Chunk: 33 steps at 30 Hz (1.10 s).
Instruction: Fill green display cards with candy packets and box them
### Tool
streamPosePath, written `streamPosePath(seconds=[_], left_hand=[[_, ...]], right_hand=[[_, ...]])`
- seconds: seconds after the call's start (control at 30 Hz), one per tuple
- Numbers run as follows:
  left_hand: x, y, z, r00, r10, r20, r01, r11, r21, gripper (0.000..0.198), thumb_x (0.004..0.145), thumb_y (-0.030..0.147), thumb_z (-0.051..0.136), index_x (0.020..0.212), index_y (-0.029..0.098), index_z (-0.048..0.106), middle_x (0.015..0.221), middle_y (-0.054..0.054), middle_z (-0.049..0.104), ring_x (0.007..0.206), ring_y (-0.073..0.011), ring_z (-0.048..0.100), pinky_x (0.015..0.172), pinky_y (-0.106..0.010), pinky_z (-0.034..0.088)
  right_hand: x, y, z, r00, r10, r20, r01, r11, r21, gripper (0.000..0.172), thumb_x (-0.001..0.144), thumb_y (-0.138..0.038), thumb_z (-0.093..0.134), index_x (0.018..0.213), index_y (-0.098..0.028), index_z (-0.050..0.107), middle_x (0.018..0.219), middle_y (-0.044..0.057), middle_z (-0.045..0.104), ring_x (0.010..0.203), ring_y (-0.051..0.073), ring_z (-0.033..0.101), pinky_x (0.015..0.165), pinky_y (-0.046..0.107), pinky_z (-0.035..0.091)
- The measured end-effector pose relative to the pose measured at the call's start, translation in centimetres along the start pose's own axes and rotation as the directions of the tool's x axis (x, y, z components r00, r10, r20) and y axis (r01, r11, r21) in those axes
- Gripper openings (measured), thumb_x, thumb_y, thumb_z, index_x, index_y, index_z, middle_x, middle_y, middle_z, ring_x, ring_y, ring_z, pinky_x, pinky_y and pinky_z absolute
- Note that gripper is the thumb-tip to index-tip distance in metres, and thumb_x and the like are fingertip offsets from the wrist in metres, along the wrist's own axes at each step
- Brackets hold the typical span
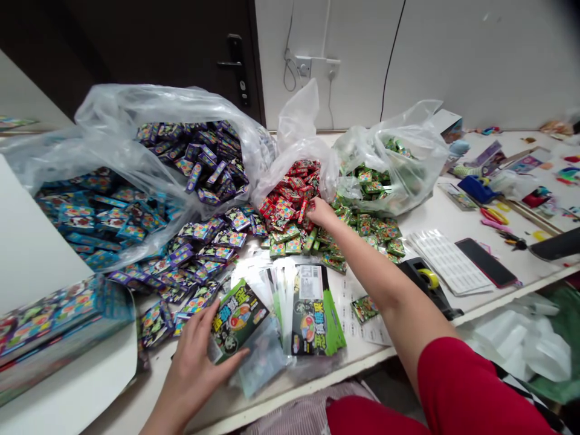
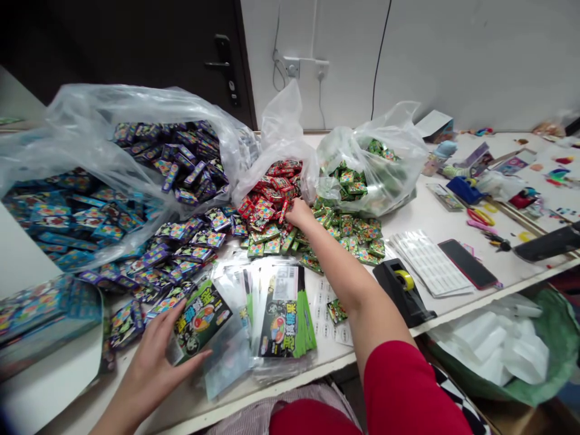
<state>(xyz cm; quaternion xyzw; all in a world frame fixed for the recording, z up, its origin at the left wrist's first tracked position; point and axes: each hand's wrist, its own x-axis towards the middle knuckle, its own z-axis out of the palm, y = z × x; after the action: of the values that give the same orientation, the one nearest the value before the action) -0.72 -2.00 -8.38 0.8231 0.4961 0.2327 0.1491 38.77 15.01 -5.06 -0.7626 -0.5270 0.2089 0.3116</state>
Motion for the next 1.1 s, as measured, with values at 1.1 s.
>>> streamPosePath(seconds=[1.1], left_hand=[[-1.5,0.7,-0.5,1.0,0.011,0.024,-0.012,1.0,0.021,0.091,0.073,0.062,0.064,0.147,0.025,0.026,0.128,-0.013,0.047,0.118,-0.0341,0.05,0.101,-0.052,0.043]], right_hand=[[-15.1,0.4,-2.2,0.738,-0.4,0.543,0.481,0.877,-0.007,0.062,0.072,-0.038,0.077,0.124,-0.017,0.052,0.132,0.015,0.052,0.118,0.028,0.052,0.098,0.044,0.042]])
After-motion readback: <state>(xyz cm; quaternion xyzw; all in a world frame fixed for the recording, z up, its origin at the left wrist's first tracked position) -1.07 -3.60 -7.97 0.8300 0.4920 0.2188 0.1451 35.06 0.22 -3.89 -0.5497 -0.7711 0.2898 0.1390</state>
